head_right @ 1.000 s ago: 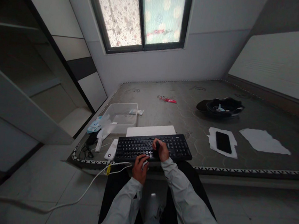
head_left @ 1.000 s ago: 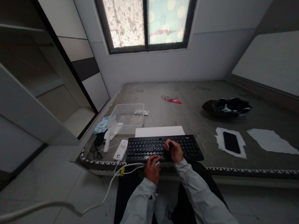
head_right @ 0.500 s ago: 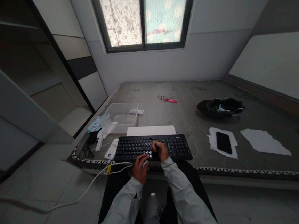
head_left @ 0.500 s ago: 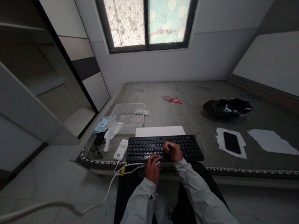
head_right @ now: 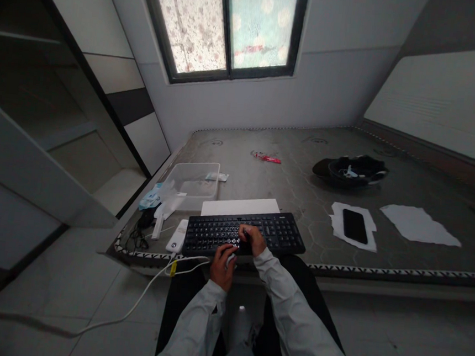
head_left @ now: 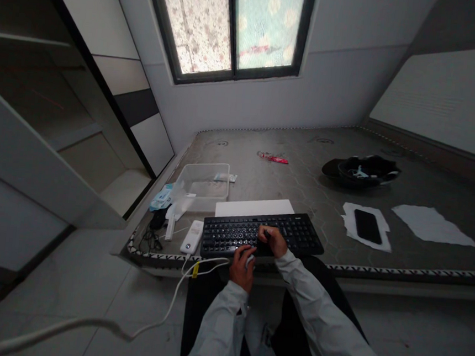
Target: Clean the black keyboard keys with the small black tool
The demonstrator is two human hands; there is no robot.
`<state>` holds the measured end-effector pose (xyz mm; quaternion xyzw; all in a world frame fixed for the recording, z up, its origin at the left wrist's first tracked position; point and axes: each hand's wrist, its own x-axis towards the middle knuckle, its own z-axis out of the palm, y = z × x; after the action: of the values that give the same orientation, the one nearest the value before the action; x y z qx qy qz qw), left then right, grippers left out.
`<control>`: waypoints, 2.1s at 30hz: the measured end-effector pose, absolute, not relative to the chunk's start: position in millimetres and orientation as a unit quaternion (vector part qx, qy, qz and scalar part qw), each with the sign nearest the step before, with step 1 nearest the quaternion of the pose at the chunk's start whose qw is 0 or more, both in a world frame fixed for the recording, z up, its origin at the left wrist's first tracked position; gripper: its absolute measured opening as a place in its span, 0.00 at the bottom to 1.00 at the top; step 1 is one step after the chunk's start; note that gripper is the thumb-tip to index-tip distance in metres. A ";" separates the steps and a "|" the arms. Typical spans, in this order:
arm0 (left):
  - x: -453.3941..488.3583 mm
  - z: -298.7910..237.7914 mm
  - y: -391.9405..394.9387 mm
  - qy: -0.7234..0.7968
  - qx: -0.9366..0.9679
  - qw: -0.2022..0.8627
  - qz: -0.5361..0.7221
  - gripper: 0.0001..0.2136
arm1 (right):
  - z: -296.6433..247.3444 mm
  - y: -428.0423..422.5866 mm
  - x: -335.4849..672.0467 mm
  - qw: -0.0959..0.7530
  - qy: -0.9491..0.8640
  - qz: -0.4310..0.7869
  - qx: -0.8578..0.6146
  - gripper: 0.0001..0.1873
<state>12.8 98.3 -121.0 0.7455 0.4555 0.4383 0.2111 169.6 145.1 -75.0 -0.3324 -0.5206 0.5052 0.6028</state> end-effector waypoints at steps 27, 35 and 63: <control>11.0 -124.3 99.1 0.458 0.745 0.224 0.430 0.13 | -38.1 134.1 181.7 0.704 -0.331 0.575 -0.251 0.20; 11.8 -125.3 99.3 0.463 0.742 0.251 0.414 0.14 | -40.0 135.1 188.0 0.735 -0.175 0.615 -0.228 0.15; 11.2 -121.5 98.4 0.463 0.734 0.267 0.418 0.14 | -47.2 128.8 199.0 0.762 -0.196 0.596 -0.159 0.22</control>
<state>11.2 98.4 -121.5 0.7343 0.4629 0.4184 0.2672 199.0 128.8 -47.2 -0.1593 -0.1960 0.5958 0.7624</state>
